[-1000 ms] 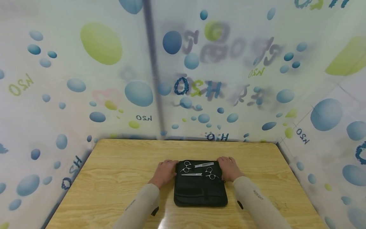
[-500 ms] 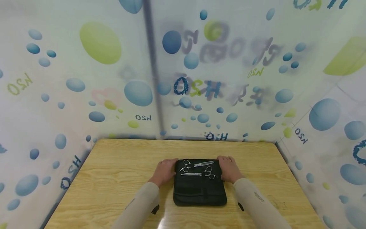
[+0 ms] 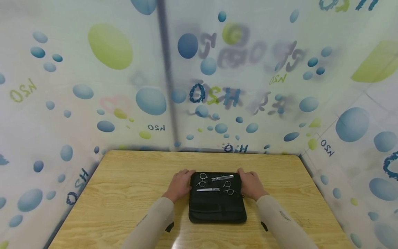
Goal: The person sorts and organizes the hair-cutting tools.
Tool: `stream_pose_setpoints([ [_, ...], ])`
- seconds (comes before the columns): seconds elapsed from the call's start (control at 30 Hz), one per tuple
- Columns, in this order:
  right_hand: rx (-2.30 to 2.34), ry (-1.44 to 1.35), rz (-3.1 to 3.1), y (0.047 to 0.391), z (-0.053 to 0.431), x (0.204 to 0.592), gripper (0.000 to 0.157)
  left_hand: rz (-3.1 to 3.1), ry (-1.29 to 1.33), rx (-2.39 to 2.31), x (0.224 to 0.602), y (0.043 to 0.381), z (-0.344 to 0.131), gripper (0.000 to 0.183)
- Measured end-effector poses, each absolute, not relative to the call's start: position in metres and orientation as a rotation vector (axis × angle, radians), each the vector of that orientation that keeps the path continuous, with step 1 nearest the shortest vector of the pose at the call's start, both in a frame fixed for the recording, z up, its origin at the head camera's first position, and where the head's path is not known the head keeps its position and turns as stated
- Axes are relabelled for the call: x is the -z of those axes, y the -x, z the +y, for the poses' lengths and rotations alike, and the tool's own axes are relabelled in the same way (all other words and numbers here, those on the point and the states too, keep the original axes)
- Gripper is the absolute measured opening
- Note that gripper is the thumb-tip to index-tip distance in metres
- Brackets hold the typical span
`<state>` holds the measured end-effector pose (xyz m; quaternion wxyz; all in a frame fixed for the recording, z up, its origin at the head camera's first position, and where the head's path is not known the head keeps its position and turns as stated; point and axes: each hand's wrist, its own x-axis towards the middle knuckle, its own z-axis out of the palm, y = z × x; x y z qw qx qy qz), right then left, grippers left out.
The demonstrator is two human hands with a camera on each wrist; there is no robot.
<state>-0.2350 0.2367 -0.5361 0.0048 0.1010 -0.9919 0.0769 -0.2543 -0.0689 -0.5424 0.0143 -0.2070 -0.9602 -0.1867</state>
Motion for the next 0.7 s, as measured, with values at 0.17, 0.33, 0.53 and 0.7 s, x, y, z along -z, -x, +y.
stream_pose_setpoints([
  [0.17, -0.227, -0.332, -3.098, 0.2344, 0.2399, 0.5351, 0.047, -2.958, 0.643, 0.594, 0.5419, 0.2535, -0.0688, 0.056],
  [0.33, -0.214, -0.356, -3.097, 0.2341, 0.2434, 0.5327, 0.049, -2.922, 0.654, 0.595, 0.5418, 0.2532, -0.0696, 0.054],
  [0.53, -0.210, -0.397, -3.046, 0.2326, 0.2453, 0.5304, 0.046, -2.886, 0.692, 0.592, 0.5409, 0.2521, -0.0719, 0.051],
  [0.7, -0.202, -0.403, -3.000, 0.2302, 0.2436, 0.5267, 0.042, -2.819, 0.717, 0.577, 0.5400, 0.2508, -0.0737, 0.049],
])
